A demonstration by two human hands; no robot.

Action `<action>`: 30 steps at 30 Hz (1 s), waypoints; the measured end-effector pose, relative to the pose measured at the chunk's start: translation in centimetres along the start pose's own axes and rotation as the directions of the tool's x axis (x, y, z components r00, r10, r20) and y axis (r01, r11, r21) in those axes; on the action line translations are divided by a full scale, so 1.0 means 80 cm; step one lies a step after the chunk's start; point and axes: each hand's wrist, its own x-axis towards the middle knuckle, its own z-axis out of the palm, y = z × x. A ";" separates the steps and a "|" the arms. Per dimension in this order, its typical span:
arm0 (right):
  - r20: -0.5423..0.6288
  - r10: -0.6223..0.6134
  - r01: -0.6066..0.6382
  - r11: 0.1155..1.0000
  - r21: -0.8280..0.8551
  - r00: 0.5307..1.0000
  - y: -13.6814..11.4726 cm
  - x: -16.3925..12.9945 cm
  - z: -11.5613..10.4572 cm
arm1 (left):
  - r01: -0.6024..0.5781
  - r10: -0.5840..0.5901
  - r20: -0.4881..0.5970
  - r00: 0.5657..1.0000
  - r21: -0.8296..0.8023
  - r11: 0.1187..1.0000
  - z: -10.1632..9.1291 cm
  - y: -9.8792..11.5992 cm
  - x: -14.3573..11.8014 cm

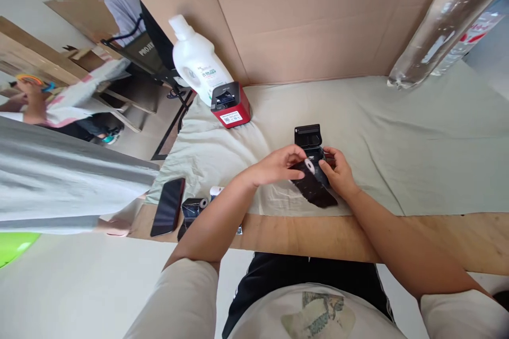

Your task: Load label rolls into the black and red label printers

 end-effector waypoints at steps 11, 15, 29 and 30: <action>0.079 -0.111 0.110 0.994 0.024 0.991 0.002 -0.002 -0.004 | 0.161 -0.099 -0.127 0.987 0.797 0.582 0.031 -0.003 0.080; 0.075 -0.152 0.152 0.988 0.006 0.986 -0.002 -0.003 -0.004 | 0.165 -0.009 -0.193 0.981 0.814 0.557 0.038 -0.021 0.084; -0.006 -0.319 0.318 0.947 -0.056 0.948 -0.017 -0.003 -0.015 | -0.130 0.492 -0.579 0.650 0.553 0.823 0.019 -0.074 0.075; -0.058 -0.306 0.303 0.951 -0.052 0.950 -0.017 -0.002 -0.015 | -0.161 0.479 -0.573 0.666 0.516 0.841 0.024 -0.077 0.072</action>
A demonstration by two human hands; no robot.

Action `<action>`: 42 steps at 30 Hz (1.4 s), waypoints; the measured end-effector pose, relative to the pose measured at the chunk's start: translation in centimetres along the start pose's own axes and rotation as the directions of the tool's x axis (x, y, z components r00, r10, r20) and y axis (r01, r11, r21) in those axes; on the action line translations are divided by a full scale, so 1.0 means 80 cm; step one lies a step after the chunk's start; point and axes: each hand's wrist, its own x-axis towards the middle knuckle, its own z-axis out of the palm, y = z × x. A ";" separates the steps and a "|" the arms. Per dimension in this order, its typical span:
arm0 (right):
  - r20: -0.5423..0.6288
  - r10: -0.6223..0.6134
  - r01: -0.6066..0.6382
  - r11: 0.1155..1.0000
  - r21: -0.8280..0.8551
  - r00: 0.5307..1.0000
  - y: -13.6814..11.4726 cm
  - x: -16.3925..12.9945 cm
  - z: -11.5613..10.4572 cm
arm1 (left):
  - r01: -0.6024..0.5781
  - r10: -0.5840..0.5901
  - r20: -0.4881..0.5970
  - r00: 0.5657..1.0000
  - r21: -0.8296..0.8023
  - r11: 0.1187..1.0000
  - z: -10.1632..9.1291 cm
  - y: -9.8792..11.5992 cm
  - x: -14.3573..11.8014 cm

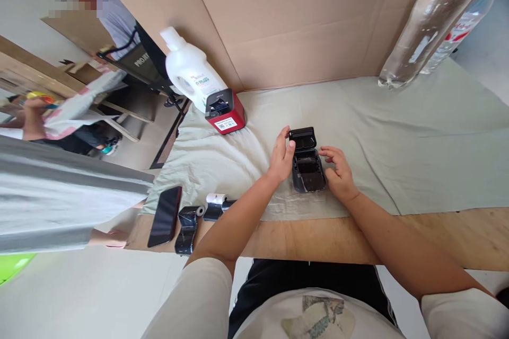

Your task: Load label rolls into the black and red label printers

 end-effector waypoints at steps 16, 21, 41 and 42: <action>0.077 -0.073 0.088 0.972 -0.216 0.994 -0.030 0.001 -0.002 | -0.197 0.195 0.030 0.980 0.225 0.954 0.011 0.021 -0.078; 0.066 -0.055 0.074 0.943 -0.326 0.996 -0.028 0.004 -0.002 | -0.152 0.158 -0.008 0.987 0.222 0.963 0.010 0.019 -0.079; 0.152 -0.141 0.180 0.940 -0.289 0.978 -0.018 -0.006 -0.008 | -0.030 0.017 0.081 0.997 0.171 0.985 0.009 0.010 -0.074; 0.148 -0.141 0.176 0.949 -0.261 0.979 -0.016 -0.005 -0.009 | -0.023 0.006 0.094 0.996 0.172 0.985 0.009 0.010 -0.074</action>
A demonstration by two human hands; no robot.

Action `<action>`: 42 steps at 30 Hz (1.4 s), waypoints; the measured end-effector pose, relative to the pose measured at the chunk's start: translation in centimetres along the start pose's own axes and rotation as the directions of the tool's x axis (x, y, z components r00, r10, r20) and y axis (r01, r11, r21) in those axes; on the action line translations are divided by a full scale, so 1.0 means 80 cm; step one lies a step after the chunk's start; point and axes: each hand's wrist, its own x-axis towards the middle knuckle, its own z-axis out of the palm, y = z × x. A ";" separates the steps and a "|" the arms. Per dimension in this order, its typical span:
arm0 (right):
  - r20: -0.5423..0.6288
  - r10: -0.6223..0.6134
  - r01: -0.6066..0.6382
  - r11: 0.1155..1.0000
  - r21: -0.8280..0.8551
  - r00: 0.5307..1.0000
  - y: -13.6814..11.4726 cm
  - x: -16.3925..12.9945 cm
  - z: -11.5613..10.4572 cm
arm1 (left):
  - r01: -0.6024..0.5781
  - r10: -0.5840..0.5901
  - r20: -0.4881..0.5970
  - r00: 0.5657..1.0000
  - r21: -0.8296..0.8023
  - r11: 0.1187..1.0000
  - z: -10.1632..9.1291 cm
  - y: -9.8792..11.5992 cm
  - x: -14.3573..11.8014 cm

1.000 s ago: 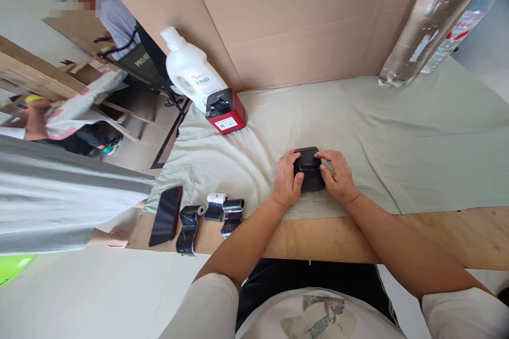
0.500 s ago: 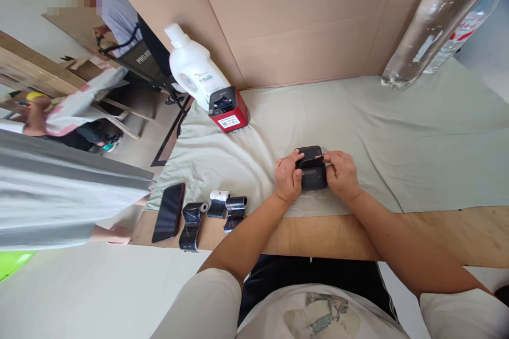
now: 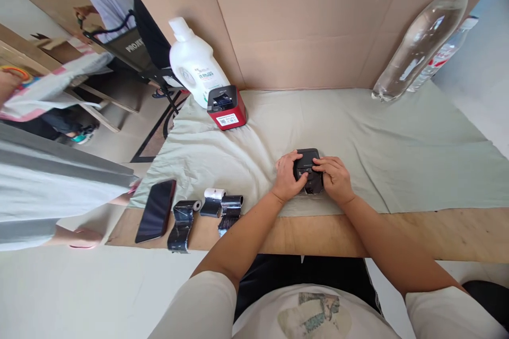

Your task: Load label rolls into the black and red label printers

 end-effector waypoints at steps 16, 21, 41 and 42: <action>0.168 0.269 -0.166 0.872 -0.461 0.948 -0.067 0.001 0.049 | 0.148 -0.294 -0.346 0.891 -0.391 0.908 0.005 -0.030 0.003; 0.190 0.236 -0.100 0.837 -0.539 0.953 -0.011 0.048 0.014 | 0.239 -0.266 -0.156 0.951 -0.175 0.955 0.007 -0.037 0.006; -0.317 0.678 -0.618 0.257 -0.743 0.663 0.200 0.151 -0.137 | -0.068 -0.194 0.715 0.672 0.321 0.945 -0.020 0.041 -0.010; -0.321 0.670 -0.609 0.248 -0.753 0.669 0.195 0.158 -0.126 | -0.075 -0.162 0.784 0.599 0.256 0.964 -0.030 0.048 -0.010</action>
